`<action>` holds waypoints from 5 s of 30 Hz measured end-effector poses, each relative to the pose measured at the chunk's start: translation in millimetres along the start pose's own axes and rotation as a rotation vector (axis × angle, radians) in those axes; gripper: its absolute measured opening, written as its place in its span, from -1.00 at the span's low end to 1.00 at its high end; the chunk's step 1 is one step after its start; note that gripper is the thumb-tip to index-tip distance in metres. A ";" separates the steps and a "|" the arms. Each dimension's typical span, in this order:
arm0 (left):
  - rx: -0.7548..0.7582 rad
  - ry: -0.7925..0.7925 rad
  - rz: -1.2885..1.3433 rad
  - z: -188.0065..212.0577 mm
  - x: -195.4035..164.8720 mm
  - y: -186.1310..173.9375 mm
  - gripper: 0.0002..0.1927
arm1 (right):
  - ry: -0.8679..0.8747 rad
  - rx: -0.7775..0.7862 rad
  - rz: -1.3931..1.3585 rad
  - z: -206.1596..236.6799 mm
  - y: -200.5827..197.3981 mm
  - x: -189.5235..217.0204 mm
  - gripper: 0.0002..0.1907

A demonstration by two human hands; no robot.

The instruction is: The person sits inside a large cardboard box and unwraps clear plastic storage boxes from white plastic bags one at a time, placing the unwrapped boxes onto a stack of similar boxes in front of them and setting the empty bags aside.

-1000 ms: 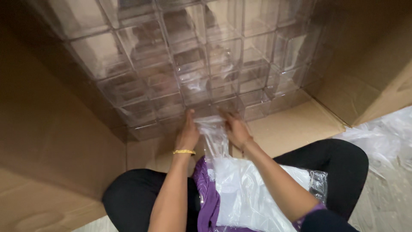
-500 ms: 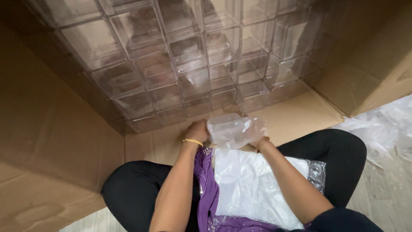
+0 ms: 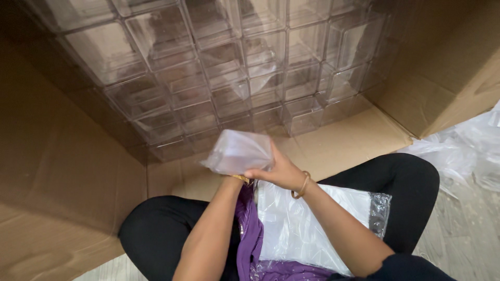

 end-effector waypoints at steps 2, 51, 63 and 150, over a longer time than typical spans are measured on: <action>0.023 0.072 -0.114 -3.9 -15.3 -5.4 -0.66 | 0.083 -0.124 0.110 10.6 -19.5 -16.1 -0.10; -0.029 -0.211 -0.048 -26.0 7.8 -53.4 -0.56 | 0.085 -0.233 0.789 34.3 -86.4 -53.1 -0.40; -0.146 0.066 -0.399 -99.1 -23.0 -80.0 -0.81 | -0.217 0.047 1.432 -46.8 28.7 -124.2 -0.39; 0.316 -0.537 1.016 -12.8 -79.4 -30.7 -0.19 | -0.214 -0.299 0.640 24.0 -66.5 47.2 0.21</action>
Point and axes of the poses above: each hand's wrist, its own z-axis away from the middle knuckle, its own y-axis out of the palm, x = y × z, the point moved 8 cm from there along -z, towards the middle knuckle, and after that the axes turned 7 degrees about z, right-handed, at the moved point
